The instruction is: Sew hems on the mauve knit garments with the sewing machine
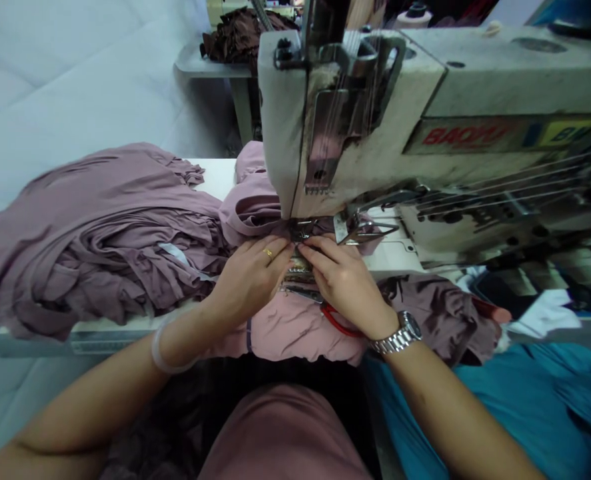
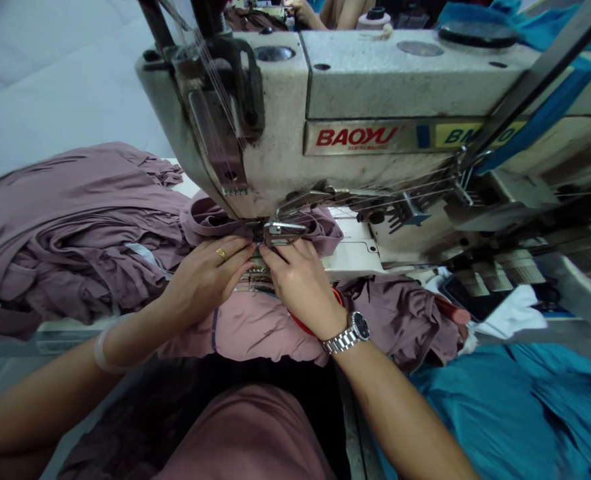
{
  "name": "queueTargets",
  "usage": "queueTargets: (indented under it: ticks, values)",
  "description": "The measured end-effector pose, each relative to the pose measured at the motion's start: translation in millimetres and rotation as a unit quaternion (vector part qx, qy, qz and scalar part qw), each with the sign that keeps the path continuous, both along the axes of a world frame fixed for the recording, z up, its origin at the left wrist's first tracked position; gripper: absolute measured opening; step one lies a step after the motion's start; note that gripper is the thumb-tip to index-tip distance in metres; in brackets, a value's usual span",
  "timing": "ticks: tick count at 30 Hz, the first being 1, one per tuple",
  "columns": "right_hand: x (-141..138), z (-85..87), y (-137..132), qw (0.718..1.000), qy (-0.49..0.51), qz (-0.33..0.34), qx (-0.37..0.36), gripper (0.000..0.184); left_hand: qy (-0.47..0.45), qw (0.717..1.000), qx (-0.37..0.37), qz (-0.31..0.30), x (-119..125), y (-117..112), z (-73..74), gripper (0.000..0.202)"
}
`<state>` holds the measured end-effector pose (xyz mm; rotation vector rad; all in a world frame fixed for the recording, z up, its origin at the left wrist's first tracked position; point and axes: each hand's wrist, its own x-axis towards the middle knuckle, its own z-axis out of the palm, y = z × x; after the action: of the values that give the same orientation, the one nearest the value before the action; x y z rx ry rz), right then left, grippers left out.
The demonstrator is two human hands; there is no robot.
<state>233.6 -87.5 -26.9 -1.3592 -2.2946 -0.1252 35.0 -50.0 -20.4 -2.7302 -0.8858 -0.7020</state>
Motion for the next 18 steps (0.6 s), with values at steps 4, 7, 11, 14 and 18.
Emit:
queueTargets:
  ticks: [4, 7, 11, 14, 18]
  values:
    - [-4.5, 4.2, -0.5, 0.996, -0.076, 0.014, 0.032, 0.035, 0.019, 1.000, -0.016, -0.004, 1.8, -1.5, 0.1, 0.024]
    - [-1.9, 2.9, -1.2, 0.992, -0.103, 0.049, 0.063, 0.035, 0.026, 0.999, -0.038, 0.003, 5.6, -4.6, 0.2, 0.024]
    - [15.9, 0.2, -5.8, 0.990, -0.093, 0.076, 0.066, 0.036, -0.015, 0.997, -0.072, -0.015, -9.3, 13.3, 8.1, 0.020]
    - [34.3, 2.8, -3.0, 0.994, -0.080, 0.015, 0.079, 0.031, -0.107, 0.991, -0.059, 0.061, -52.4, 55.5, 19.4, 0.019]
    - [51.8, 10.1, 24.2, 0.999, -0.021, -0.033, 0.033, 0.020, 0.042, 0.970, -0.196, 0.135, -120.7, 119.8, 26.7, 0.028]
